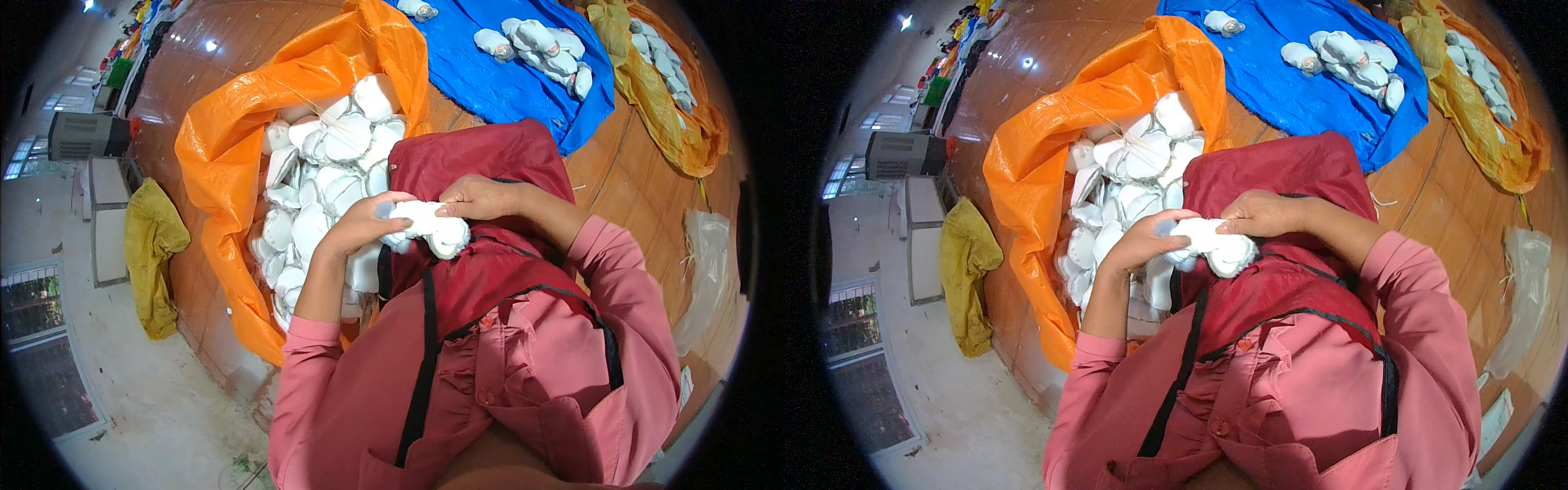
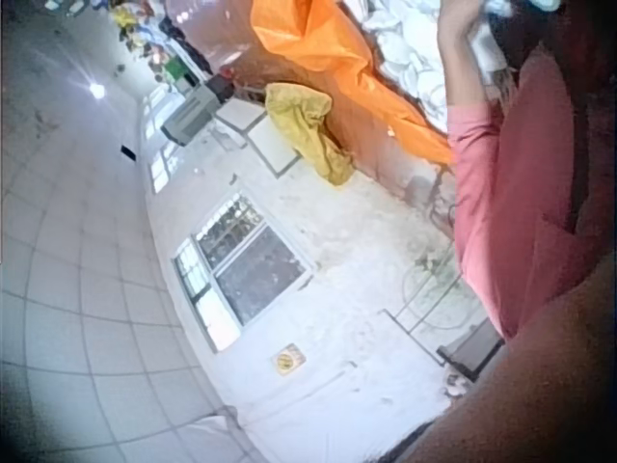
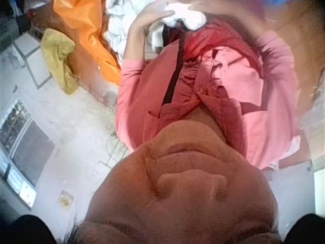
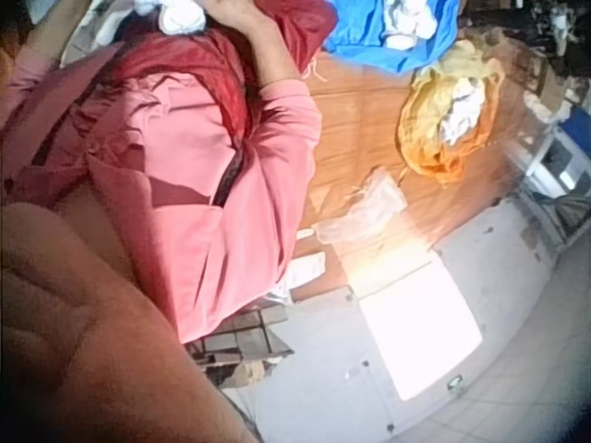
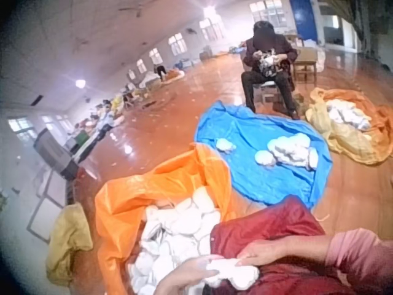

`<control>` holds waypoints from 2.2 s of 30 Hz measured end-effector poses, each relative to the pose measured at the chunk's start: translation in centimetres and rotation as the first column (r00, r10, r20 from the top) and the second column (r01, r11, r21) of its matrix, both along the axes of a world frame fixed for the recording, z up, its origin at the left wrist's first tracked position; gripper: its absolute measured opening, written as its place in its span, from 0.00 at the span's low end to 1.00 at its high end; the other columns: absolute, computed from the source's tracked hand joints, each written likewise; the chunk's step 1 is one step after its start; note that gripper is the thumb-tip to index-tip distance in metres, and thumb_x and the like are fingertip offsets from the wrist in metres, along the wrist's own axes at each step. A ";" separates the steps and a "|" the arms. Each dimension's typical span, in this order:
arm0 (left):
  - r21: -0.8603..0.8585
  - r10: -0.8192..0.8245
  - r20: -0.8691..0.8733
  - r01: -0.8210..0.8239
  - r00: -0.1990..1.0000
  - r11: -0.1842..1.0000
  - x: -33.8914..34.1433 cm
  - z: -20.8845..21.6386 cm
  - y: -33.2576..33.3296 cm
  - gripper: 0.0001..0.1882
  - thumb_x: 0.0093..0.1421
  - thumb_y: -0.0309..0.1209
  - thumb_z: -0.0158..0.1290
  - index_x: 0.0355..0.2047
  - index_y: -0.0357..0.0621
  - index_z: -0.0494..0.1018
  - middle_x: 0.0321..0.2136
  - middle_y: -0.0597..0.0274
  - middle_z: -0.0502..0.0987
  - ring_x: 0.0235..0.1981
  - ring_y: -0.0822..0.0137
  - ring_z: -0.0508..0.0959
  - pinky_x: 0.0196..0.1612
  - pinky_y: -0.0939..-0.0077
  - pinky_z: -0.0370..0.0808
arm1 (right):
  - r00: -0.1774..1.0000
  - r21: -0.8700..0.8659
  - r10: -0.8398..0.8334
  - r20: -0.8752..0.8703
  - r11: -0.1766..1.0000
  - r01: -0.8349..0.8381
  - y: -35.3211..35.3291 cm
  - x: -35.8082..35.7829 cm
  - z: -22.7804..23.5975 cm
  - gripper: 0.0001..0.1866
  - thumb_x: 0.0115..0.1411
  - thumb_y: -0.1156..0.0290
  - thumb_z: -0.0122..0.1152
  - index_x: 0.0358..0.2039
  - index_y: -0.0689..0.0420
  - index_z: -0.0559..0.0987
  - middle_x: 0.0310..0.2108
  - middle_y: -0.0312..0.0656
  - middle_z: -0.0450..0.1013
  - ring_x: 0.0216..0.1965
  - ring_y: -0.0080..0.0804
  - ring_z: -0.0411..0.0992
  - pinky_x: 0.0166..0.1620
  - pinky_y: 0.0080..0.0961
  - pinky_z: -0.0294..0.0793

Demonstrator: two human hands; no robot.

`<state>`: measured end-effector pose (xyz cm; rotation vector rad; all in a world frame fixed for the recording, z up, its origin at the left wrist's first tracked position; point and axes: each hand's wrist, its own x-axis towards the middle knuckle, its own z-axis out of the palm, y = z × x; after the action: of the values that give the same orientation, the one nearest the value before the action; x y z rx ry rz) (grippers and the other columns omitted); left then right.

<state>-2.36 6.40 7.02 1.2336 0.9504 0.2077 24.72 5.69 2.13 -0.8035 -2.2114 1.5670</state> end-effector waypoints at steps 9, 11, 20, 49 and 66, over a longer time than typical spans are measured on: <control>0.211 -0.376 -0.425 0.494 0.824 0.844 2.9 -0.2 -1.4 0.26 0.50 0.48 0.63 0.42 0.43 0.73 0.36 0.55 0.78 0.38 0.60 0.78 0.43 0.69 0.73 | 0.951 -0.032 0.228 0.210 0.974 -0.226 0.0 0.2 1.2 0.24 0.64 0.48 0.54 0.28 0.60 0.75 0.25 0.50 0.73 0.29 0.44 0.72 0.33 0.38 0.67; 0.275 -0.382 -0.461 0.539 0.801 0.796 3.4 -0.2 -1.6 0.25 0.52 0.48 0.61 0.41 0.42 0.73 0.35 0.54 0.77 0.38 0.57 0.78 0.43 0.68 0.73 | 0.930 -0.061 0.260 0.261 0.966 -0.253 -0.1 0.2 1.7 0.26 0.61 0.44 0.55 0.32 0.59 0.78 0.29 0.49 0.76 0.32 0.44 0.74 0.36 0.37 0.69; 0.524 -0.264 -0.315 0.399 0.911 0.752 2.8 -3.5 -3.3 0.18 0.59 0.43 0.53 0.34 0.38 0.73 0.32 0.49 0.74 0.36 0.47 0.74 0.40 0.60 0.70 | 0.705 -0.138 0.328 0.629 0.939 -0.314 0.1 -2.0 1.6 0.39 0.54 0.31 0.54 0.41 0.59 0.82 0.37 0.50 0.79 0.40 0.46 0.77 0.43 0.40 0.73; -0.396 0.944 0.178 -0.858 0.279 0.328 1.7 -13.5 2.9 0.12 0.63 0.29 0.56 0.41 0.34 0.69 0.34 0.55 0.77 0.34 0.63 0.79 0.38 0.69 0.77 | 0.806 0.375 -0.367 0.465 0.906 0.197 2.7 -9.2 -1.3 0.30 0.66 0.48 0.44 0.26 0.61 0.83 0.26 0.53 0.77 0.30 0.53 0.77 0.35 0.48 0.74; 0.787 0.306 0.356 -0.460 0.883 0.410 -1.3 -3.5 -1.9 0.12 0.47 0.26 0.67 0.30 0.38 0.76 0.31 0.57 0.79 0.39 0.60 0.78 0.46 0.69 0.73 | 0.754 -0.380 -0.609 -0.247 0.776 0.503 -1.5 -2.1 -2.5 0.09 0.65 0.66 0.59 0.30 0.55 0.73 0.26 0.29 0.68 0.28 0.15 0.66 0.32 0.16 0.67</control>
<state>-3.68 4.54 3.52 1.8493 1.0038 1.2924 22.61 4.22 -0.40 -1.0482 -1.3143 1.5704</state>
